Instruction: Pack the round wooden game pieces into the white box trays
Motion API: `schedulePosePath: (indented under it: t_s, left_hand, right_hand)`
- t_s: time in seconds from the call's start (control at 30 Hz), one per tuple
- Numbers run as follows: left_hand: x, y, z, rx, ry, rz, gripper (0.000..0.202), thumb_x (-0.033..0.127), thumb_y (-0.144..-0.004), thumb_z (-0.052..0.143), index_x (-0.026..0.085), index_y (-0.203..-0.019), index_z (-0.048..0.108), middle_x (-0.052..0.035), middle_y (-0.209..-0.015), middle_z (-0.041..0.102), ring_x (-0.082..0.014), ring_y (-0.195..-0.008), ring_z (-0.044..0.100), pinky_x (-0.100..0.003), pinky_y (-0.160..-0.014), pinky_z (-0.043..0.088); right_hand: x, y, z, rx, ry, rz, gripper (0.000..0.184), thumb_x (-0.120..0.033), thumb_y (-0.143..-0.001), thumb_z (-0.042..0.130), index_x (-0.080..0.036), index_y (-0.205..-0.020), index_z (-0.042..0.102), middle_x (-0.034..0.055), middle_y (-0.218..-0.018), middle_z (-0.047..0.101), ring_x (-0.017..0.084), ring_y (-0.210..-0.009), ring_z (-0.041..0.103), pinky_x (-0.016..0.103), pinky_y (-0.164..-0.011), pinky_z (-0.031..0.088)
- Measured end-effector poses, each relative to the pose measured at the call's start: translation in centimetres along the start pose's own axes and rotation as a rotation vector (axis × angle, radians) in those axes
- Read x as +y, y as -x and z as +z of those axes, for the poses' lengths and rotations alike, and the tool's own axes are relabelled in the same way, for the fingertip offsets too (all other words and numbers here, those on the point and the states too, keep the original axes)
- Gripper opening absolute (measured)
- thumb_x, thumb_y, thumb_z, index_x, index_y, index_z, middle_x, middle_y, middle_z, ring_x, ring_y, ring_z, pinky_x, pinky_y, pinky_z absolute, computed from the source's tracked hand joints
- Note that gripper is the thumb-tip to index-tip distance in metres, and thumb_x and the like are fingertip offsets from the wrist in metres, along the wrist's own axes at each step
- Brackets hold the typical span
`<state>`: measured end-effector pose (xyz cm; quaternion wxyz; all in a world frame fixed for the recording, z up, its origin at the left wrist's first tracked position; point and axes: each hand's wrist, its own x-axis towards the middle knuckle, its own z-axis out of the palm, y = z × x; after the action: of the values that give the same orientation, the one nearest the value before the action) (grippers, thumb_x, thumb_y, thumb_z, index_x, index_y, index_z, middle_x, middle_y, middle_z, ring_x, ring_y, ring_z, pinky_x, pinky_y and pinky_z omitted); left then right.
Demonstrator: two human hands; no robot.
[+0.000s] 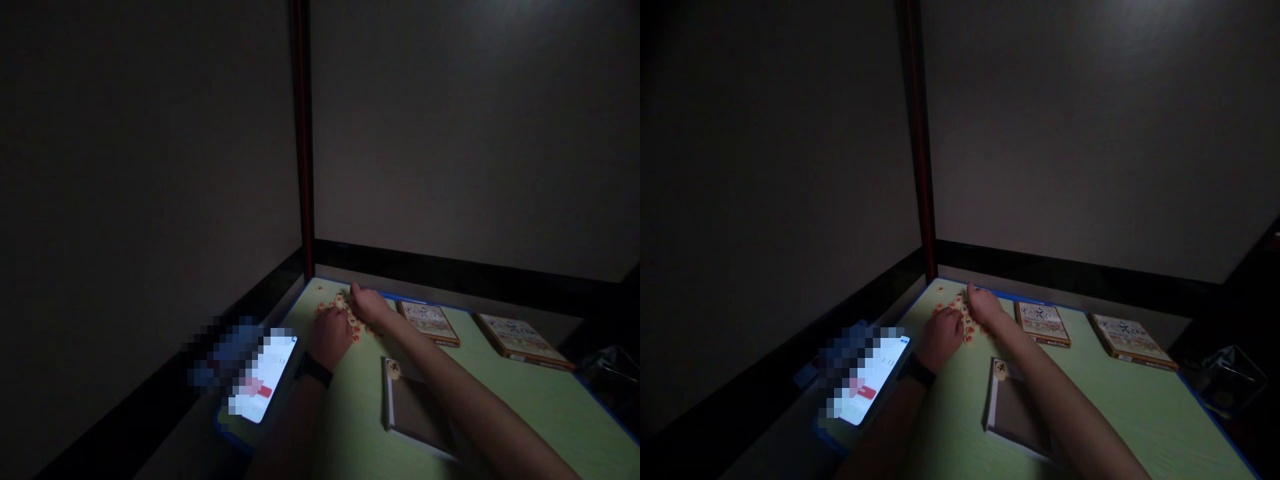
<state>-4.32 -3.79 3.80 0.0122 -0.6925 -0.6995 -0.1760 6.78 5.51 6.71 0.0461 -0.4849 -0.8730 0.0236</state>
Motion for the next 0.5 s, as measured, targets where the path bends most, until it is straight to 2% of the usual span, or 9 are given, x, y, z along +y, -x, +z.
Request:
schedulePosePath:
  t_s: [0.17,0.27,0.37,0.5]
  left_hand:
    - [0.3,0.0,-0.2,-0.005,0.008,0.010,0.023,0.018,-0.093,0.045,0.017,-0.100,0.067,-0.0095,-0.106,0.067,-0.0196,-0.100,0.063,-0.029,-0.089,0.047]
    - [0.5,0.0,-0.3,0.011,0.028,0.033,0.022,0.017,-0.091,0.047,0.018,-0.099,0.068,-0.0093,-0.105,0.068,-0.0203,-0.098,0.063,-0.030,-0.087,0.047]
    - [0.6,0.1,-0.1,0.019,0.039,0.053,0.022,0.016,-0.091,0.047,0.018,-0.099,0.068,-0.0093,-0.104,0.068,-0.0209,-0.098,0.063,-0.031,-0.086,0.047]
    - [0.5,0.1,0.1,0.022,0.040,0.052,0.023,0.018,-0.093,0.045,0.018,-0.098,0.068,-0.0091,-0.103,0.068,-0.0208,-0.098,0.063,-0.030,-0.084,0.047]
  right_hand:
    - [2.7,4.9,-0.9,-0.001,-0.074,-0.103,0.032,-0.018,-0.090,0.055,-0.015,-0.121,0.047,0.0118,-0.105,0.072,0.020,-0.094,0.067,0.023,-0.073,0.041]
    - [4.0,7.6,-0.7,0.017,-0.197,-0.142,0.025,-0.016,-0.088,0.055,-0.017,-0.112,0.051,0.0092,-0.098,0.072,0.019,-0.085,0.066,0.024,-0.071,0.040]
    - [4.3,8.7,-0.3,0.010,-0.216,-0.137,0.023,-0.015,-0.086,0.055,-0.019,-0.109,0.053,0.0082,-0.098,0.071,0.019,-0.086,0.065,0.024,-0.071,0.038]
    - [4.0,8.5,0.2,-0.033,-0.123,-0.118,0.020,-0.014,-0.084,0.054,-0.019,-0.103,0.059,0.0084,-0.099,0.071,0.020,-0.087,0.065,0.025,-0.068,0.036]
